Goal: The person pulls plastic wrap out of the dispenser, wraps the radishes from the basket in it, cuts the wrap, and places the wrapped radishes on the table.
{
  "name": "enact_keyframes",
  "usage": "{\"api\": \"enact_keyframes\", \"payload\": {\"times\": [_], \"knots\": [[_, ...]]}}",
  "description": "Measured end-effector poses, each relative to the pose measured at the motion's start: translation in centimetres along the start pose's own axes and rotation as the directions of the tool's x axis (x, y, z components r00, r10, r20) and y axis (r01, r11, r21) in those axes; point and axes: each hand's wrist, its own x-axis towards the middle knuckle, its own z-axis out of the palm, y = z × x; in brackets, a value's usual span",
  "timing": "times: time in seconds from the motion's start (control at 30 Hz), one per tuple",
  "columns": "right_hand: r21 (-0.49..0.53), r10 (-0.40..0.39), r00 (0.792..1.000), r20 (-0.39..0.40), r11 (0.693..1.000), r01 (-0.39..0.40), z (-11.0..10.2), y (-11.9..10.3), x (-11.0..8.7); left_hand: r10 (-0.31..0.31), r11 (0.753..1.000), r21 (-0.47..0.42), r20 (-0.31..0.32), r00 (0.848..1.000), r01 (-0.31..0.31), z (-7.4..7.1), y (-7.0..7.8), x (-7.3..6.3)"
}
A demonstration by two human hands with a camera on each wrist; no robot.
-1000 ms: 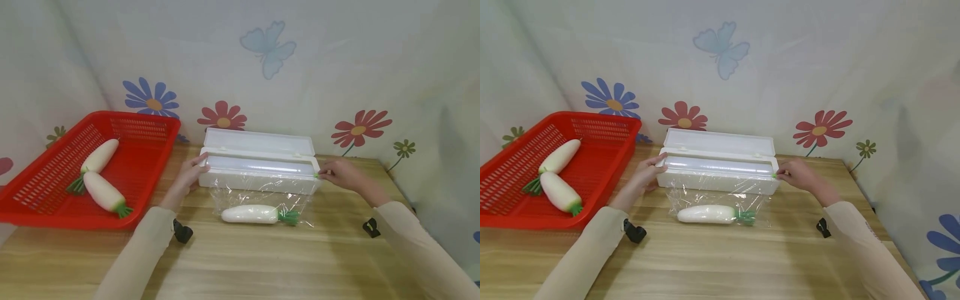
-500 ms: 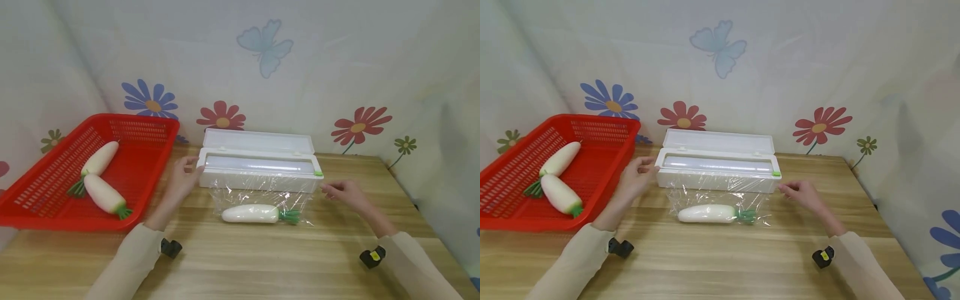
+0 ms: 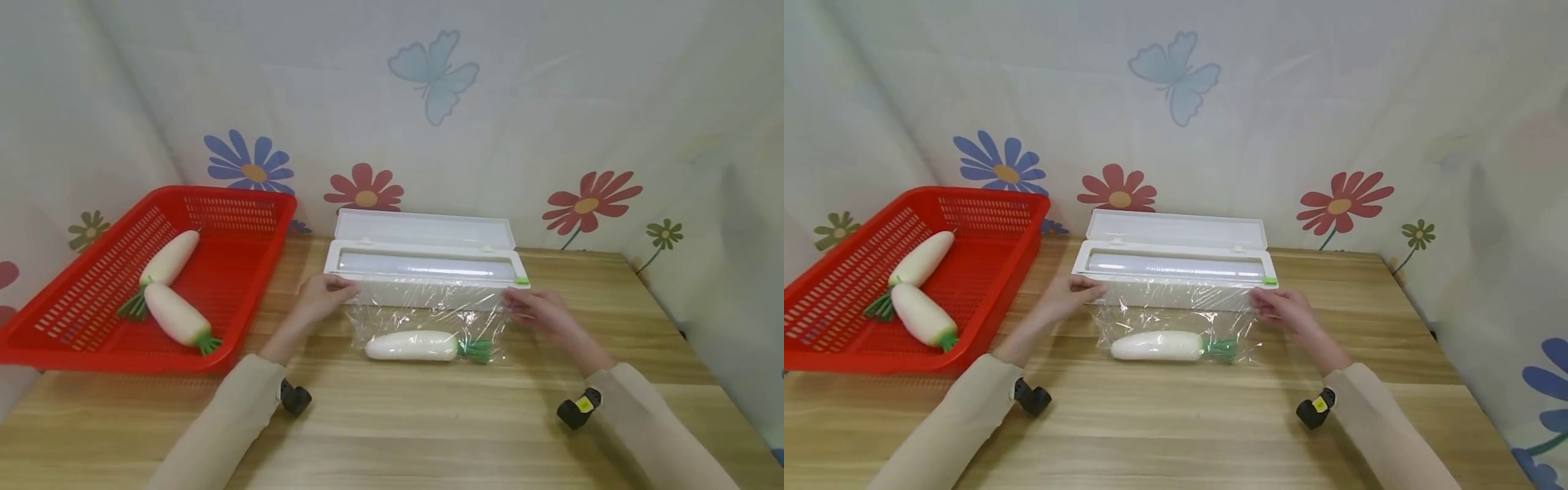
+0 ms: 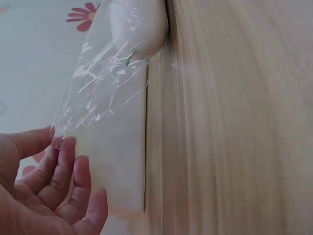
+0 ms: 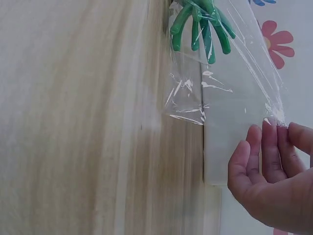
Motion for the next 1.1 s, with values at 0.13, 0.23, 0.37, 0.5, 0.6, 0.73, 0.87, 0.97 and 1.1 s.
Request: {"api": "enact_keyframes", "payload": {"times": [0.13,0.23,0.37,0.5,0.6,0.73,0.87,0.97,1.1], "knots": [[-0.013,0.004,1.000,-0.003,1.000,-0.004,0.1,-0.2,-0.2,-0.004,0.999,-0.042,-0.022,1.000,0.003,-0.1,0.0,-0.1],[-0.042,-0.025,0.999,0.032,0.999,0.026,0.6,-0.9,-1.0,0.003,0.997,-0.075,-0.014,1.000,-0.004,-0.3,-0.2,-0.3],[-0.084,-0.059,0.997,0.040,0.994,0.063,2.0,-2.4,-2.9,-0.003,0.995,-0.098,-0.012,1.000,0.002,-0.6,-0.5,-0.7],[-0.096,-0.064,0.998,0.023,0.993,0.066,2.7,-3.7,-4.1,0.015,0.996,-0.085,-0.033,0.999,-0.017,-1.0,-0.7,-1.2],[-0.106,-0.079,0.997,0.025,0.991,0.081,2.7,-4.1,-4.6,0.052,0.997,-0.055,-0.056,0.997,-0.055,-1.2,-0.7,-1.6],[-0.150,-0.108,0.994,0.028,0.982,0.111,2.4,-4.3,-5.1,0.093,0.995,-0.023,-0.067,0.993,-0.094,-1.2,-0.8,-1.8],[-0.199,-0.148,0.987,0.055,0.967,0.156,2.0,-4.3,-5.6,0.108,0.993,-0.044,-0.006,0.994,-0.108,-1.0,-1.0,-1.5],[-0.231,-0.174,0.982,0.070,0.955,0.185,2.0,-4.3,-5.8,0.100,0.992,-0.084,0.041,0.994,-0.096,-0.7,-1.0,-1.1],[-0.256,-0.190,0.979,0.071,0.945,0.202,1.9,-4.2,-5.9,0.065,0.987,-0.152,0.040,0.997,-0.059,-0.4,-1.0,-0.8]]}}
